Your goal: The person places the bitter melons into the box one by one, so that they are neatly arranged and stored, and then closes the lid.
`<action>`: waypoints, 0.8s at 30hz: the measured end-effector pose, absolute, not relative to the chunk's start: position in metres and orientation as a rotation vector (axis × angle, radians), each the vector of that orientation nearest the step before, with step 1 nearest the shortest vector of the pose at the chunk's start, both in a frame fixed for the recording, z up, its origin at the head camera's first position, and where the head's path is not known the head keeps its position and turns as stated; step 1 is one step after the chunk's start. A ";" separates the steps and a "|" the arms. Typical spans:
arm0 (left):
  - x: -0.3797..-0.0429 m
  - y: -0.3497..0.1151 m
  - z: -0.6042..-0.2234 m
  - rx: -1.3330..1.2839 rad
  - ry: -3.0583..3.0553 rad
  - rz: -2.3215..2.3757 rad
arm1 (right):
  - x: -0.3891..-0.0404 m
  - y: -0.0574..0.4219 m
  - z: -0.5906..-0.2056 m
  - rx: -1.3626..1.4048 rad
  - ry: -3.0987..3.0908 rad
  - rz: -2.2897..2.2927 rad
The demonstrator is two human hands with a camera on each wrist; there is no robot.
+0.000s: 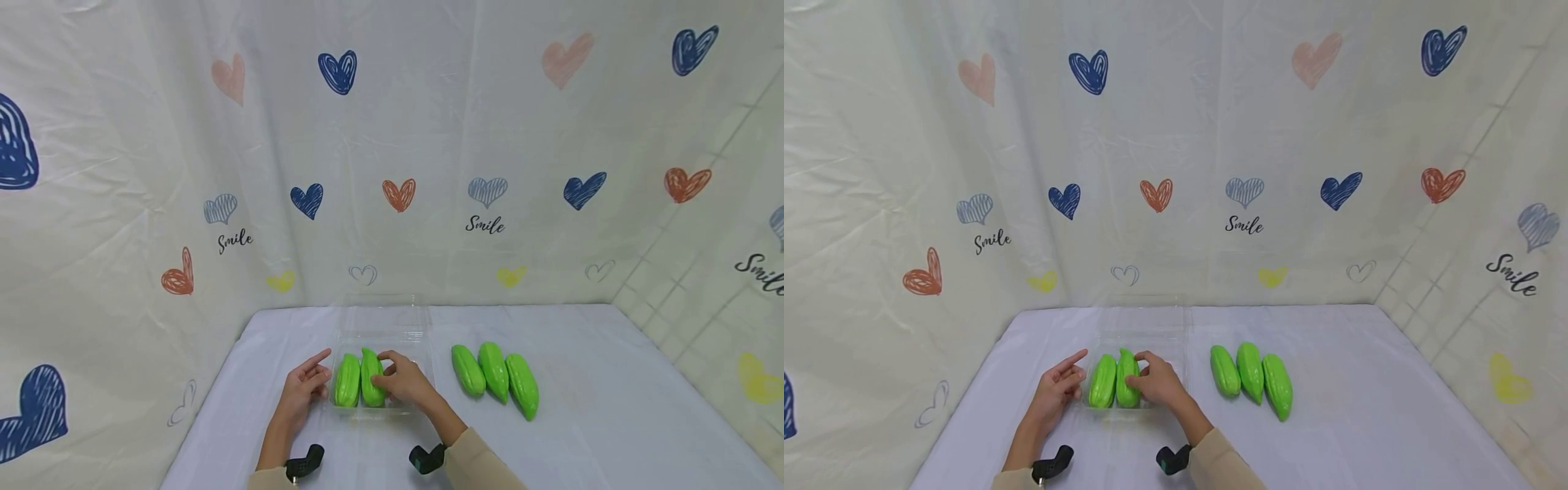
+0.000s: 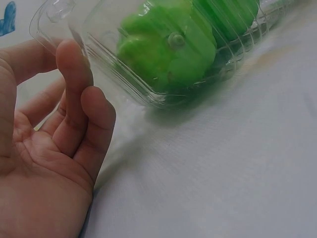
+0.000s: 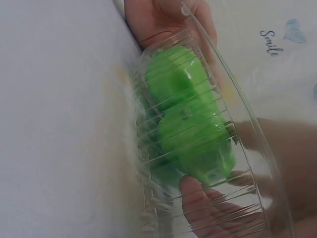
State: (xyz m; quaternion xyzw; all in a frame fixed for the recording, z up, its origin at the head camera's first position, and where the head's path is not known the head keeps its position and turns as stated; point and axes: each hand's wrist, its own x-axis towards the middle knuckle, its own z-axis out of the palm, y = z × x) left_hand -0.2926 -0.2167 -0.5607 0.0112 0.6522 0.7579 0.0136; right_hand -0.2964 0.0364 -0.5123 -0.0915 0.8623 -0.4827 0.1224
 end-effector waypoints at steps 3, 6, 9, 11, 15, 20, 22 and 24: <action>-0.293 -0.217 -0.561 0.038 2.027 2.363 | -0.296 0.037 -0.512 -0.264 2.518 -1.402; -0.293 -0.217 -0.562 0.037 2.027 2.367 | -0.295 0.037 -0.511 -0.265 2.521 -1.399; -0.294 -0.217 -0.562 0.034 2.026 2.371 | -0.294 0.036 -0.510 -0.261 2.523 -1.397; -0.294 -0.217 -0.563 0.033 2.025 2.371 | -0.294 0.036 -0.510 -0.259 2.524 -1.396; -0.294 -0.218 -0.563 0.031 2.013 2.374 | -0.293 0.036 -0.511 -0.254 2.528 -1.388; -0.294 -0.218 -0.562 0.020 2.009 2.368 | -0.293 0.035 -0.511 -0.247 2.530 -1.383; -0.294 -0.218 -0.562 0.019 2.011 2.367 | -0.294 0.035 -0.511 -0.251 2.534 -1.380; -0.294 -0.218 -0.562 0.027 2.015 2.367 | -0.294 0.036 -0.511 -0.255 2.540 -1.370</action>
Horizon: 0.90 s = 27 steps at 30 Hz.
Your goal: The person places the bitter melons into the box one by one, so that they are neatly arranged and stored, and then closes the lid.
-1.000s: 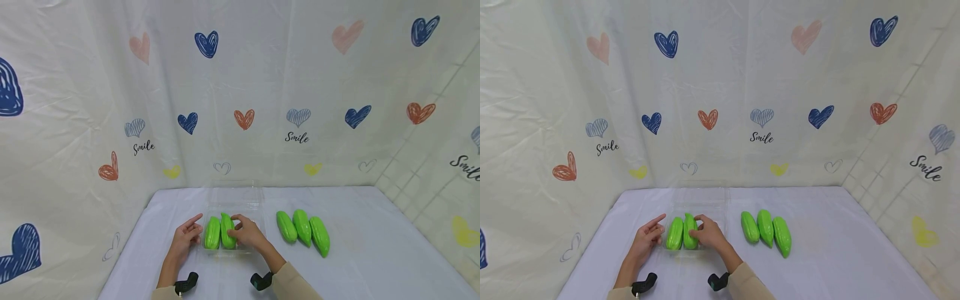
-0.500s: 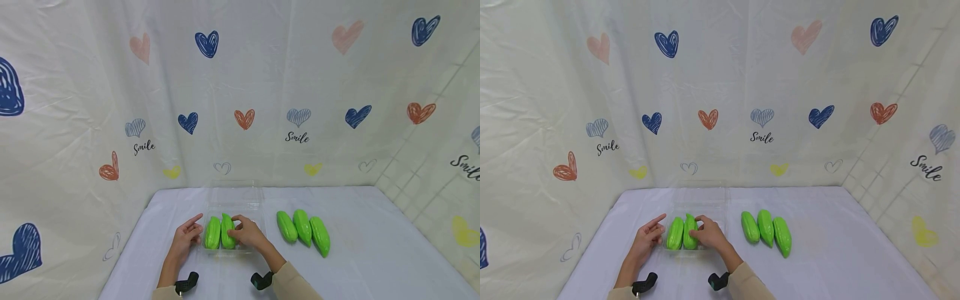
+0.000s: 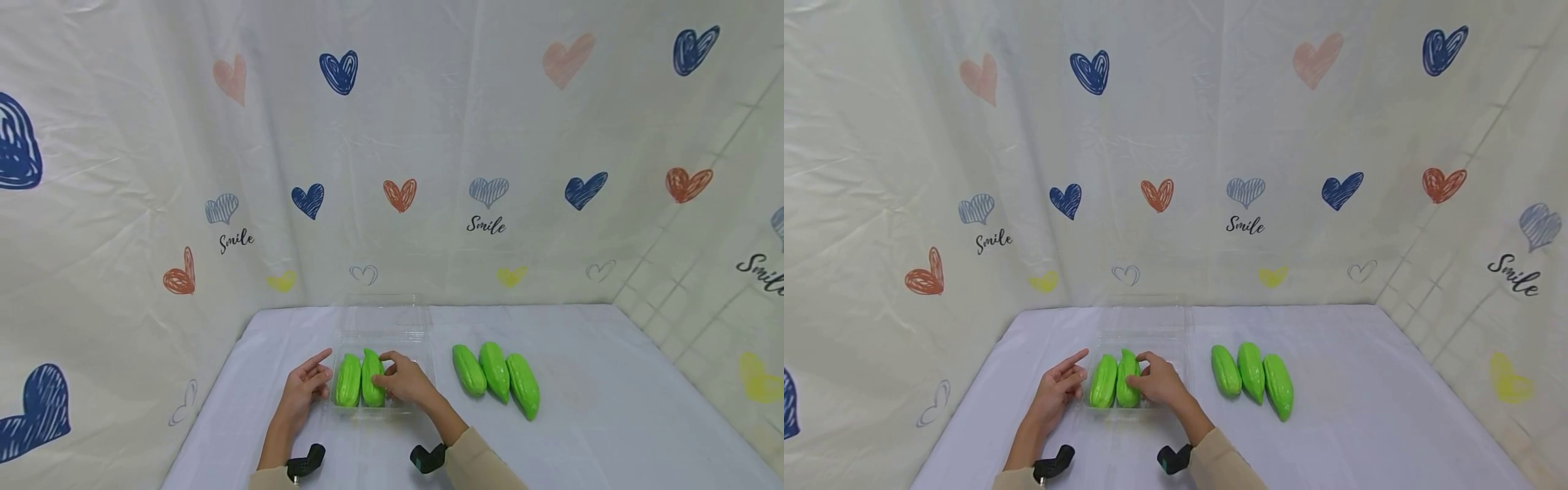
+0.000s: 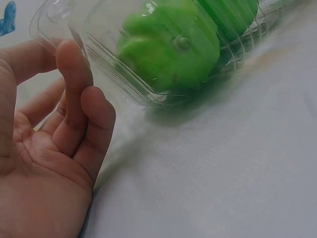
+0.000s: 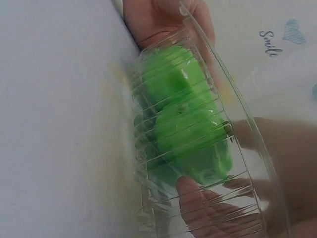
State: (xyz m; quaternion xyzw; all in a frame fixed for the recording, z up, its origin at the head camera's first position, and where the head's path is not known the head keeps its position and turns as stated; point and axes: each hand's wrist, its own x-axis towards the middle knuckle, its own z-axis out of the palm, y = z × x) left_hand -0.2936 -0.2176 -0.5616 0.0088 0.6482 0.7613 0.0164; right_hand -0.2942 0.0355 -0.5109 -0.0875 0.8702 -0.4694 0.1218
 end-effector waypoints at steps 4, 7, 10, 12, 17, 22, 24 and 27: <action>-0.294 -0.217 -0.561 0.038 2.018 2.370 | -0.295 0.037 -0.510 -0.256 2.548 -1.354; -0.294 -0.217 -0.561 0.034 2.013 2.371 | -0.294 0.038 -0.509 -0.250 2.554 -1.345; -0.294 -0.217 -0.561 0.033 2.014 2.369 | -0.293 0.039 -0.508 -0.250 2.565 -1.331; -0.294 -0.217 -0.561 0.032 2.016 2.366 | -0.292 0.040 -0.505 -0.256 2.578 -1.316; -0.294 -0.217 -0.561 0.034 2.017 2.365 | -0.289 0.044 -0.497 -0.273 2.632 -1.276; -0.295 -0.218 -0.562 0.018 2.014 2.362 | -0.286 0.051 -0.491 -0.294 2.682 -1.262; -0.295 -0.218 -0.562 0.016 2.008 2.366 | -0.284 0.055 -0.490 -0.318 2.689 -1.281; -0.295 -0.218 -0.562 0.016 2.004 2.370 | -0.281 0.064 -0.488 -0.378 2.685 -1.332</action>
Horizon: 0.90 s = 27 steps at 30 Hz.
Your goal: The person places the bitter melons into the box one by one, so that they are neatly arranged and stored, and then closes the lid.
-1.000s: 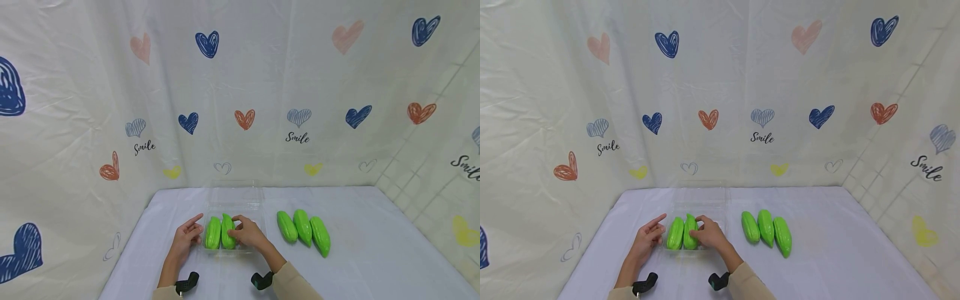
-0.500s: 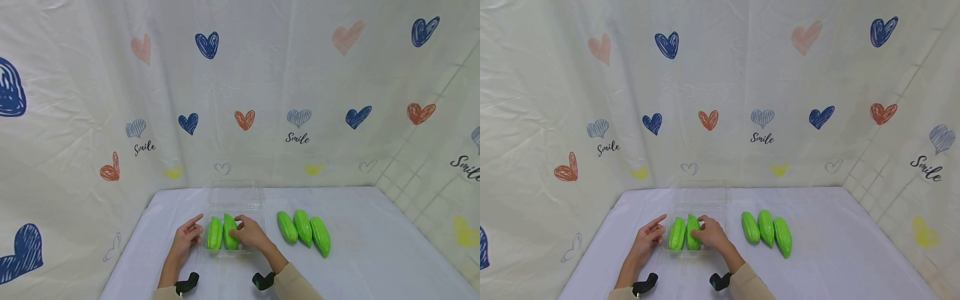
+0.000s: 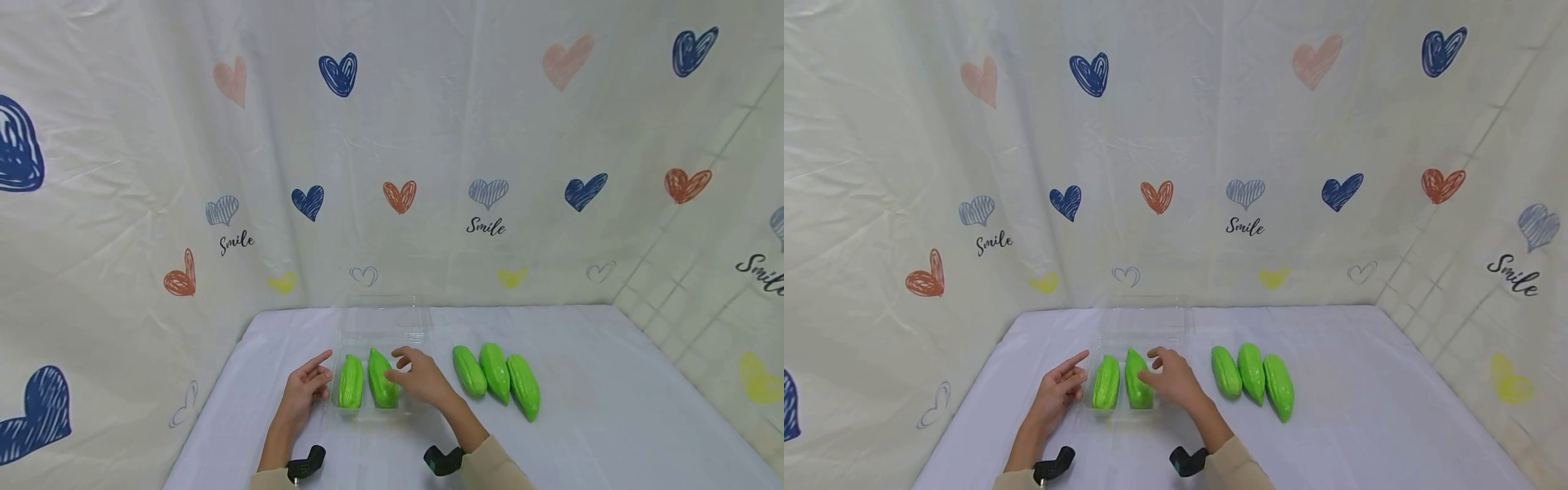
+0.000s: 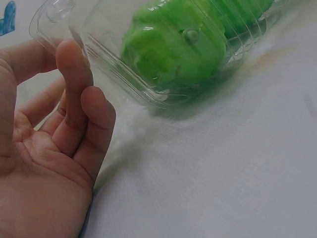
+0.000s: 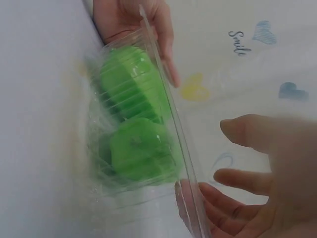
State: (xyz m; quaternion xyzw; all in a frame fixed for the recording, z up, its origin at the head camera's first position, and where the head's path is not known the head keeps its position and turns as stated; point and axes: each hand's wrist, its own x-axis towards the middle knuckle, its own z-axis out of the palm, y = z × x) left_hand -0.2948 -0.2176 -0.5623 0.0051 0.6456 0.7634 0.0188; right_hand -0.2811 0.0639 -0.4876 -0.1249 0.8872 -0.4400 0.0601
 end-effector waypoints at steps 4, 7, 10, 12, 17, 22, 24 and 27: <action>-0.294 -0.218 -0.562 0.014 2.009 2.366 | -0.277 0.076 -0.484 -0.474 2.659 -1.422; -0.293 -0.217 -0.562 0.020 2.005 2.370 | -0.276 0.086 -0.482 -0.529 2.641 -1.495; -0.293 -0.217 -0.562 0.031 1.998 2.374 | -0.274 0.097 -0.480 -0.567 2.631 -1.550; -0.293 -0.218 -0.562 0.040 2.002 2.370 | -0.272 0.105 -0.479 -0.580 2.633 -1.574; -0.293 -0.218 -0.563 0.047 2.019 2.354 | -0.269 0.124 -0.475 -0.534 2.661 -1.633; -0.294 -0.218 -0.562 0.045 2.020 2.360 | -0.269 0.145 -0.471 -0.441 2.716 -1.684; -0.294 -0.218 -0.562 0.042 2.018 2.361 | -0.270 0.154 -0.470 -0.401 2.748 -1.690; -0.294 -0.218 -0.562 0.032 2.019 2.359 | -0.270 0.168 -0.469 -0.340 2.793 -1.687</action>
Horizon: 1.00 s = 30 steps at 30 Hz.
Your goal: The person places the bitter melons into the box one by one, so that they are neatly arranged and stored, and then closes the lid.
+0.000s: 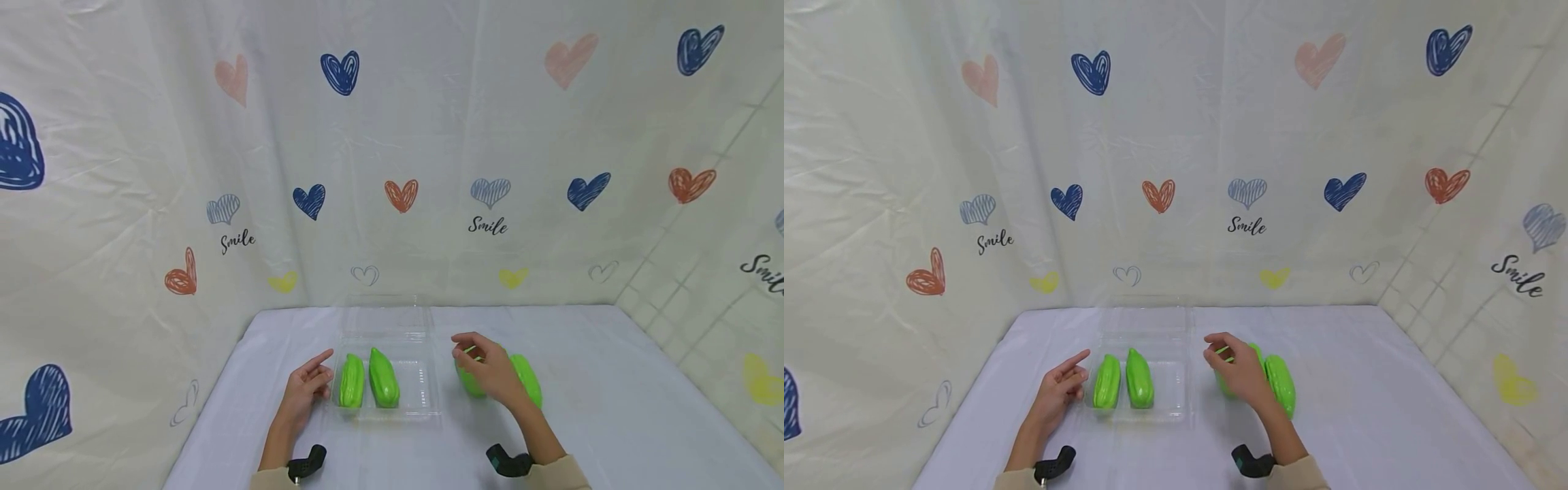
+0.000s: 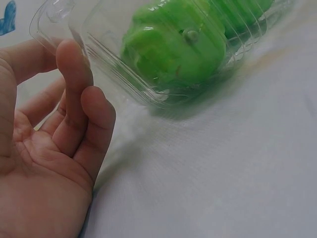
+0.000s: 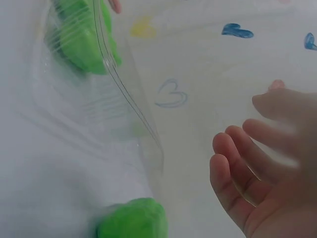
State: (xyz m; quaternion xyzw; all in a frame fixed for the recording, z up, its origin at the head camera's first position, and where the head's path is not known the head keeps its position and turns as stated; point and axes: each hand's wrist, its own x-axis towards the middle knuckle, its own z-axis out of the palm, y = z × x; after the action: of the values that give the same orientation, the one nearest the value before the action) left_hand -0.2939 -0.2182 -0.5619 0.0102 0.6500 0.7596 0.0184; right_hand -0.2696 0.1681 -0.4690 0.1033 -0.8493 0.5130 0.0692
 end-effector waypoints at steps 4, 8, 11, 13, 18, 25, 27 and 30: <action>-0.294 -0.218 -0.562 0.014 2.014 2.361 | -0.268 0.189 -0.468 0.256 -2.558 1.492; -0.294 -0.218 -0.562 0.017 2.002 2.369 | -0.267 0.208 -0.469 0.219 -2.561 1.447; -0.294 -0.218 -0.562 0.026 1.989 2.377 | -0.268 0.220 -0.471 0.198 -2.569 1.432; -0.294 -0.218 -0.562 0.027 1.987 2.380 | -0.268 0.227 -0.472 0.180 -2.579 1.412; -0.294 -0.218 -0.561 0.009 1.995 2.373 | -0.269 0.243 -0.473 0.118 -2.630 1.318; -0.294 -0.217 -0.561 0.034 2.017 2.365 | -0.271 0.264 -0.479 0.063 -2.686 1.227; -0.294 -0.217 -0.561 0.034 2.020 2.363 | -0.272 0.268 -0.481 0.044 -2.703 1.215; -0.293 -0.218 -0.561 0.033 2.033 2.354 | -0.273 0.275 -0.484 0.016 -2.720 1.227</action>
State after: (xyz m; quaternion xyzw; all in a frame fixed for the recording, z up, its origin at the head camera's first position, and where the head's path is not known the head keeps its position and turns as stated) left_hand -0.2932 -0.2176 -0.5607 0.0105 0.6536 0.7566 0.0157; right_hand -0.2726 0.2749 -0.4844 0.0053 -0.9086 0.4101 0.0788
